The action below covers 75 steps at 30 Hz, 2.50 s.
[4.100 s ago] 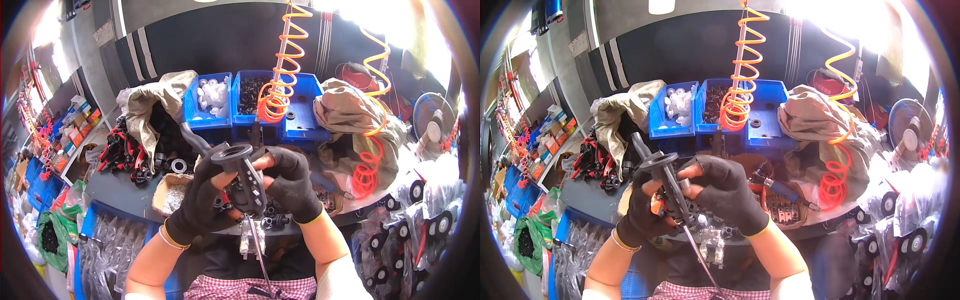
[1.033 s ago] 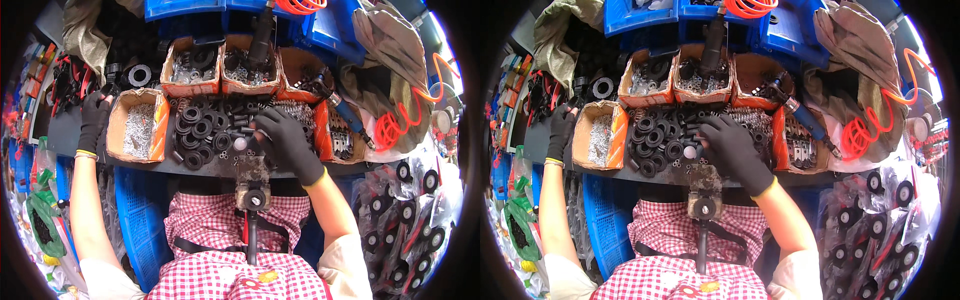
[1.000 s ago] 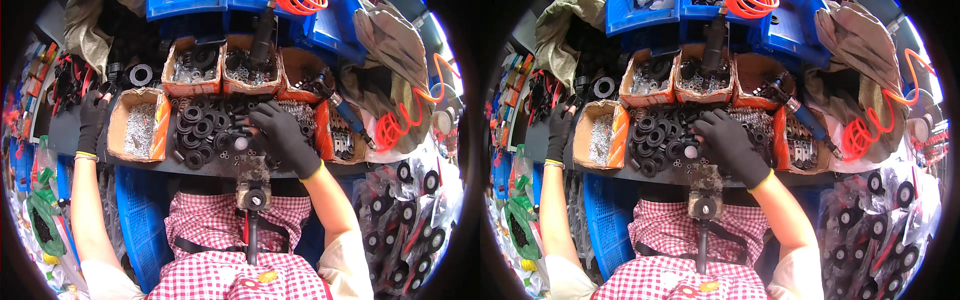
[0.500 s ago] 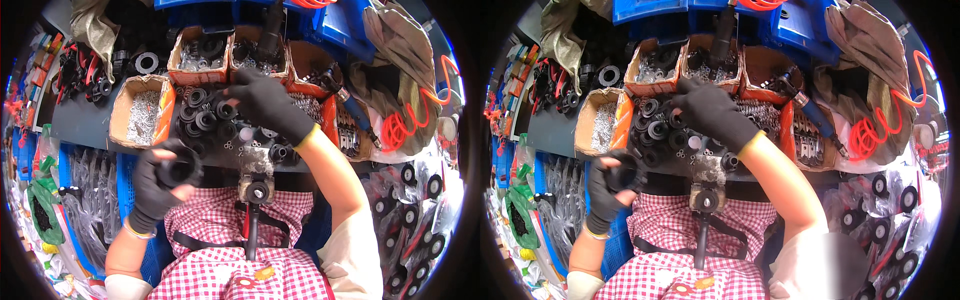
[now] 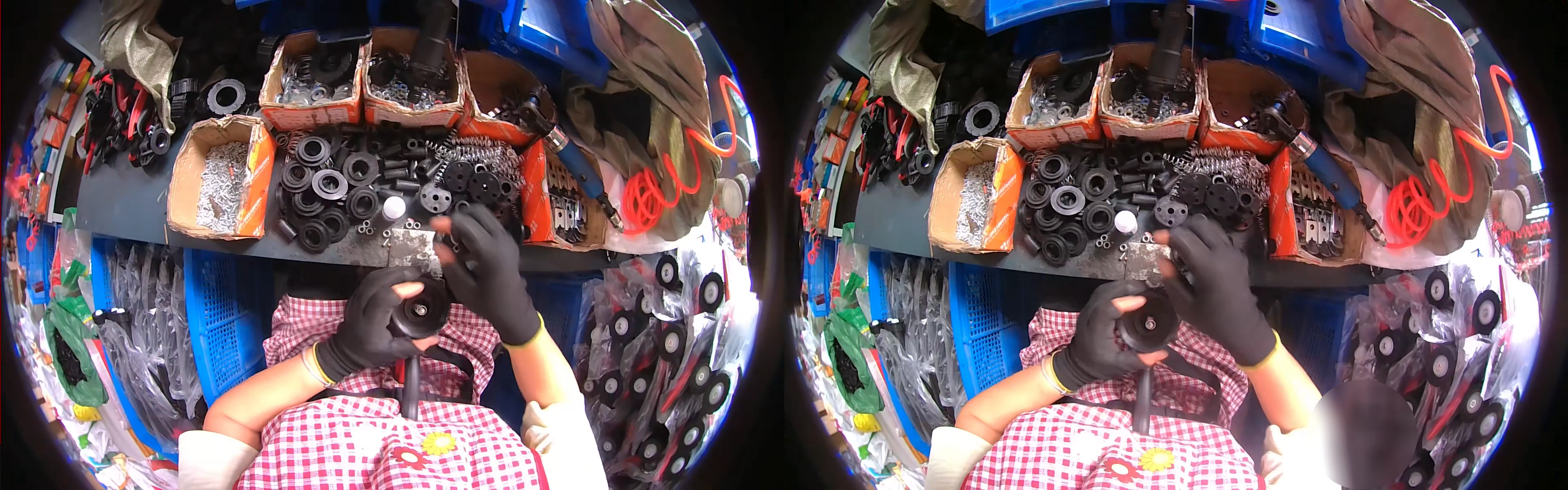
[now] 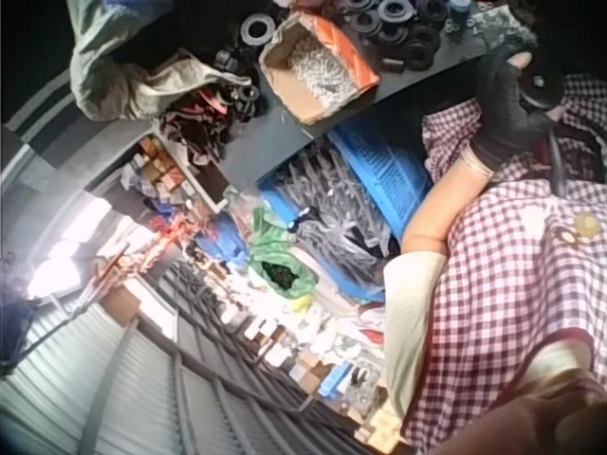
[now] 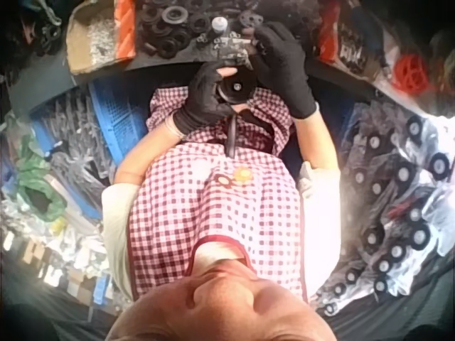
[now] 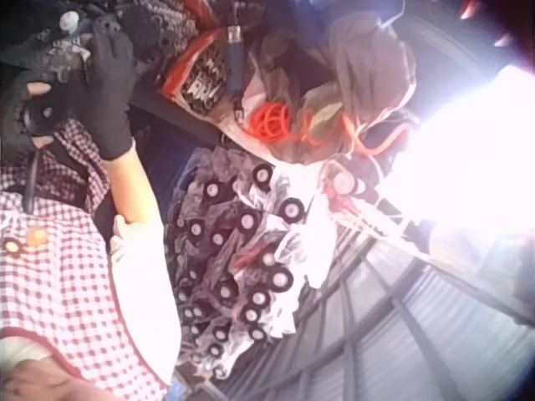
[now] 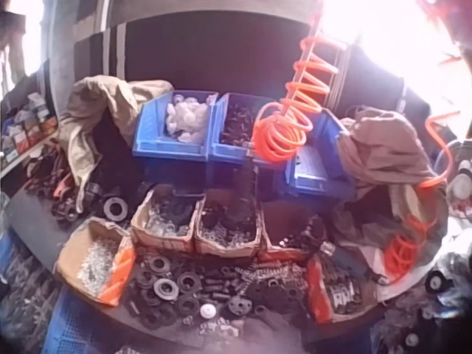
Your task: The person assembles caulking guns by fitting mechanical parts together, applying liquid from a squeeze bottle, and driving fasteners with pneumatic tools. They attach long barrels to the assemblies, place the finished tools into plastic bags, and pack them into a blue crate.
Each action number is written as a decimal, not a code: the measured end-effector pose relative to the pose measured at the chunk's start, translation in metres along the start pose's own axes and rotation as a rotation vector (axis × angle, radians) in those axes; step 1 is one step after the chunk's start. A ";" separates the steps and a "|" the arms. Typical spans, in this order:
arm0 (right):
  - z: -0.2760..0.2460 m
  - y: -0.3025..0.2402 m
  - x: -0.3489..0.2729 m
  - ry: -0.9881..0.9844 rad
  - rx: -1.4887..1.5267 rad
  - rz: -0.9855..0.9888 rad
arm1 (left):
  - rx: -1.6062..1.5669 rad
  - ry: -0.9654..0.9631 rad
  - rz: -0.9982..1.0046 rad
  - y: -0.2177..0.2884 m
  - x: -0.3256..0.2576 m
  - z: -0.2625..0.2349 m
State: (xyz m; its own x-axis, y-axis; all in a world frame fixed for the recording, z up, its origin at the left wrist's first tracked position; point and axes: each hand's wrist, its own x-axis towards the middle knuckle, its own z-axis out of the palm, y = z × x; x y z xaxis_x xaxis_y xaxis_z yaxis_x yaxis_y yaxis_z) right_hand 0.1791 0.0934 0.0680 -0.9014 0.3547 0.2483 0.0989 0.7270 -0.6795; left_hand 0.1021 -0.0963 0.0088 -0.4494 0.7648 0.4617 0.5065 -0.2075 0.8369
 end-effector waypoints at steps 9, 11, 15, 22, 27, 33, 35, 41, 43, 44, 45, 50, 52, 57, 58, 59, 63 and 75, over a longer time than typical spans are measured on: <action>0.034 0.017 0.051 -0.056 -0.366 -0.038 | 0.252 -0.147 0.040 0.004 0.016 -0.006; 0.011 0.019 0.041 0.209 0.155 -0.076 | 0.124 -0.075 -0.009 0.002 0.033 -0.025; -0.032 0.005 0.015 0.278 0.724 0.251 | 0.544 -0.078 0.052 -0.028 0.099 -0.015; -0.042 0.005 -0.037 0.379 0.803 0.397 | 0.754 -0.373 -0.216 -0.038 0.148 0.010; -0.031 0.009 -0.047 0.425 0.863 0.390 | 0.759 -0.500 -0.264 -0.047 0.144 0.003; -0.027 0.001 -0.040 0.407 0.904 0.389 | 0.583 -0.115 0.096 -0.033 0.126 -0.008; -0.027 -0.007 -0.035 0.383 0.892 0.380 | 0.102 -0.042 -0.229 -0.012 0.117 -0.011; -0.013 -0.027 -0.013 0.224 1.401 0.391 | -0.459 0.033 -0.560 0.025 0.078 -0.010; -0.014 -0.032 -0.011 0.186 1.343 0.374 | -0.526 0.153 -0.457 0.028 0.073 -0.010; -0.014 -0.034 -0.011 0.153 1.286 0.358 | -0.509 0.146 -0.468 0.029 0.071 -0.012; -0.014 -0.038 -0.010 0.150 1.285 0.359 | -0.510 0.149 -0.469 0.030 0.071 -0.014; -0.009 -0.040 -0.026 0.331 1.084 0.427 | -0.014 0.223 -0.186 0.024 0.069 -0.019; -0.014 -0.039 -0.034 0.354 0.948 0.410 | 0.090 0.227 -0.119 0.027 0.070 -0.023; -0.023 -0.050 -0.037 0.403 0.634 0.310 | 0.336 0.201 0.060 0.029 0.072 -0.027; -0.024 -0.051 -0.035 0.401 0.630 0.312 | 0.328 0.207 0.109 0.027 0.073 -0.026; -0.024 -0.052 -0.034 0.395 0.549 0.294 | 0.321 0.213 0.158 0.026 0.073 -0.025; -0.030 -0.047 -0.030 0.368 0.169 0.033 | 0.338 0.177 0.204 0.024 0.070 -0.027; -0.029 -0.050 -0.026 0.451 0.102 -0.010 | -0.939 0.294 -0.781 0.051 0.078 -0.020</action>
State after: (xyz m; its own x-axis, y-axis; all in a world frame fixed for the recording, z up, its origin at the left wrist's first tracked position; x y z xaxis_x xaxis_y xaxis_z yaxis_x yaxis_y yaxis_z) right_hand 0.2098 0.0646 0.1157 -0.6267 0.5848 0.5150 0.0293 0.6781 -0.7344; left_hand 0.0782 -0.0596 0.0929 -0.6004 0.7397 -0.3038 -0.6326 -0.2070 0.7463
